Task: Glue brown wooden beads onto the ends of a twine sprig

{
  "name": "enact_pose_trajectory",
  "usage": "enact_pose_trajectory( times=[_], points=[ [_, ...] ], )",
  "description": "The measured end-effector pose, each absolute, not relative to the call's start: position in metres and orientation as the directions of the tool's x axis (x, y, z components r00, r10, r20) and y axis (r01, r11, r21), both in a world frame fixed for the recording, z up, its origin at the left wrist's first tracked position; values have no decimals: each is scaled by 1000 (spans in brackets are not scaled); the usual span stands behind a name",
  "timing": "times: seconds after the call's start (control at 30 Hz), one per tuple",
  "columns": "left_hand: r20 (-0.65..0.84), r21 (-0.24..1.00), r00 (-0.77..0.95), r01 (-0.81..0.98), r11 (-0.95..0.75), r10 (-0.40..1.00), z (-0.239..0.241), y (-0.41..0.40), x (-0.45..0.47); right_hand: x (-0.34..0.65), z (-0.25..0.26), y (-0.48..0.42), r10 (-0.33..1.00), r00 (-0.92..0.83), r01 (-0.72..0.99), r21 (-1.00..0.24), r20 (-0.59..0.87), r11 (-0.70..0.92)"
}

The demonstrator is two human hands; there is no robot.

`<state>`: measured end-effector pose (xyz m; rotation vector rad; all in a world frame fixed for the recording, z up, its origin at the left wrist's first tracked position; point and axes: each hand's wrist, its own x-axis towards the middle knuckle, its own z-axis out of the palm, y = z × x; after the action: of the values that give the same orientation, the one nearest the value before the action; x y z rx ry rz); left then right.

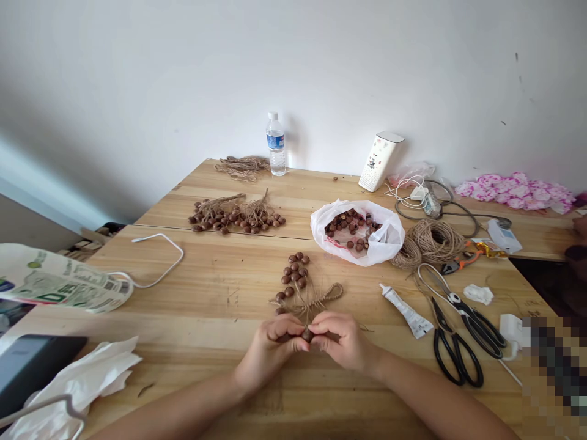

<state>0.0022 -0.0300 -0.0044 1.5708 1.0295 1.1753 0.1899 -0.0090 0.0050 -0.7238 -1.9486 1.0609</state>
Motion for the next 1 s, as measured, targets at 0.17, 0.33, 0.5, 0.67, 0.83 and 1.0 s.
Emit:
enact_pose_trajectory(
  times=[0.17,0.33,0.5,0.67,0.83,1.0],
  points=[
    [290,930,245,155,-333,925,-2,-29,-1,188,6,-10,843,-502,81,-961,191,266],
    [263,932,205,199,-304,943,-4,-30,-3,187,6,-12,853,-520,31,-999,-39,-27],
    [201,950,104,223,-220,974,-4,-33,-3,187,4,-14,827,-534,27,-981,-178,-194],
    [154,978,37,136,-158,987,-5,-35,-1,185,5,-13,807,-543,39,-967,-230,-250],
    [201,973,44,106,-204,979,-10,-35,0,185,5,-12,787,-562,45,-959,-255,-279],
    [349,918,95,165,-360,932,-12,-33,-1,185,3,-12,781,-568,60,-959,-260,-276]
  ],
)
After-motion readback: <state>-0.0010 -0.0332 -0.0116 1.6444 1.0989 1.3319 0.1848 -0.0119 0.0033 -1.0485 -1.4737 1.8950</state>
